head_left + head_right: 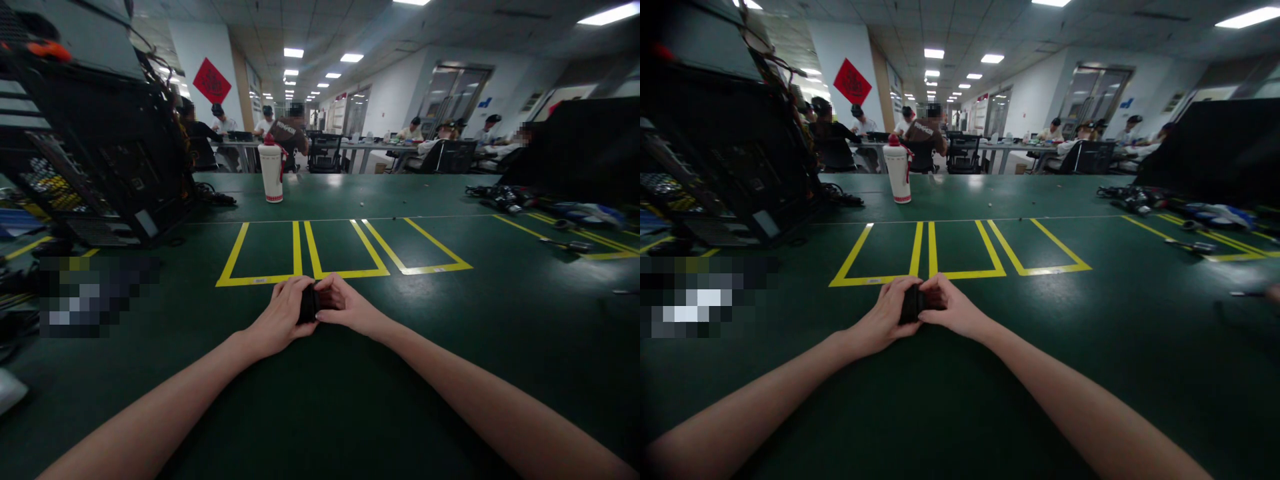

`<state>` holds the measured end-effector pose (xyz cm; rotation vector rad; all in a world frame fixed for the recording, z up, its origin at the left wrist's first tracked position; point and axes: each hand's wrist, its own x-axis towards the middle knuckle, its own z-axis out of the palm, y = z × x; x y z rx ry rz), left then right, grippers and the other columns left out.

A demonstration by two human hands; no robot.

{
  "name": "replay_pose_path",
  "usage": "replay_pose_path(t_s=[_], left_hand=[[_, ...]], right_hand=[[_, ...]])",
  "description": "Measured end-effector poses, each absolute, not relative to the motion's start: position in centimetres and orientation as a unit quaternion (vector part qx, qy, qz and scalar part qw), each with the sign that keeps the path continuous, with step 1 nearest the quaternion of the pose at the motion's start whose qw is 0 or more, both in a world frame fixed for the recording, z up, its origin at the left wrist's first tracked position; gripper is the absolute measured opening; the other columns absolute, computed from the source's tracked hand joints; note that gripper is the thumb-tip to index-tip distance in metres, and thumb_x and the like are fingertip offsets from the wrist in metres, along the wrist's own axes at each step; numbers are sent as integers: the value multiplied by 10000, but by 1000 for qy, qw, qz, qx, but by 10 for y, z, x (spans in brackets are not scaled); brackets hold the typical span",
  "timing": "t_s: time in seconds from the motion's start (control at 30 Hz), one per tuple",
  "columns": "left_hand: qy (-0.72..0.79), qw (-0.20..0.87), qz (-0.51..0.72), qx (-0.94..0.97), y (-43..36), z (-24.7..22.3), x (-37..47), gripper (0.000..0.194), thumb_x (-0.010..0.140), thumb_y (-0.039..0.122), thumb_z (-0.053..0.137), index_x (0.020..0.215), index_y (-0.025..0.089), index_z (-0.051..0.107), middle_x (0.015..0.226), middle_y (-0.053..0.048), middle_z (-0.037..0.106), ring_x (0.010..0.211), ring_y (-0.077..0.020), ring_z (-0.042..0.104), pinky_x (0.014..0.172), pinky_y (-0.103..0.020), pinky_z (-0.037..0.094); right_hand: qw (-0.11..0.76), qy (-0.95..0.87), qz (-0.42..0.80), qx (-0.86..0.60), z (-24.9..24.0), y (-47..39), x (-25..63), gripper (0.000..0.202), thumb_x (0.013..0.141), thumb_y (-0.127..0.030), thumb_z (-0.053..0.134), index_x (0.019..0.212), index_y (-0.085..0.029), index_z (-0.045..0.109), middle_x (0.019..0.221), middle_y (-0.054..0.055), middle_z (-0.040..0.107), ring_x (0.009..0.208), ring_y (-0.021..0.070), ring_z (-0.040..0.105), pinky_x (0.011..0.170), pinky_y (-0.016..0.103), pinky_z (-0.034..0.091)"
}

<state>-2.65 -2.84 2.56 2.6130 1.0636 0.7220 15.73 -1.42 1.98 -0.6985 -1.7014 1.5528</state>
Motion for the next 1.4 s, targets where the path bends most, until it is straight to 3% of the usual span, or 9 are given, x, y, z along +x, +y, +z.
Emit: replay_pose_path(t_s=[0.2,0.4,0.6,0.8,1.2,1.4], left_hand=[[360,117,239,894,-30,30,-27,549,774,250,542,1214,187,220,1197,-111,382,1132,-251,370,958,-445,299],[362,117,238,894,-30,30,-26,550,768,242,549,1211,192,226,1198,-107,388,1128,-256,378,957,-456,297],[361,122,238,893,-31,31,-27,557,764,226,551,1209,198,217,1193,-117,386,1128,-271,374,933,-471,312],[360,119,238,894,-31,32,-27,545,774,237,541,1214,196,222,1203,-111,384,1134,-261,373,953,-464,298],[361,112,249,892,-29,26,-27,565,757,226,556,1210,192,220,1187,-113,387,1129,-261,369,946,-458,301],[362,116,241,893,-31,30,-27,544,770,229,544,1206,191,222,1199,-115,380,1137,-257,367,957,-453,297]], right_hand=[[378,-650,591,-294,21,-15,157,230,726,-213,602,913,-205,469,972,5,513,979,149,530,910,378,404],[346,-642,598,-332,25,-14,157,299,719,-221,607,985,-181,475,1038,34,507,1009,164,511,929,391,395],[347,-659,608,-274,22,-14,159,385,653,-148,666,962,-202,444,1011,11,511,998,158,518,931,390,394],[366,-650,592,-304,21,-16,156,227,738,-223,590,927,-204,465,994,8,513,990,153,523,904,371,421],[350,-654,612,-273,23,-15,159,381,656,-151,665,960,-199,440,1011,15,503,1001,161,516,930,397,393],[364,-648,597,-301,23,-17,156,247,729,-212,600,928,-202,454,993,10,510,997,155,521,911,377,416]])
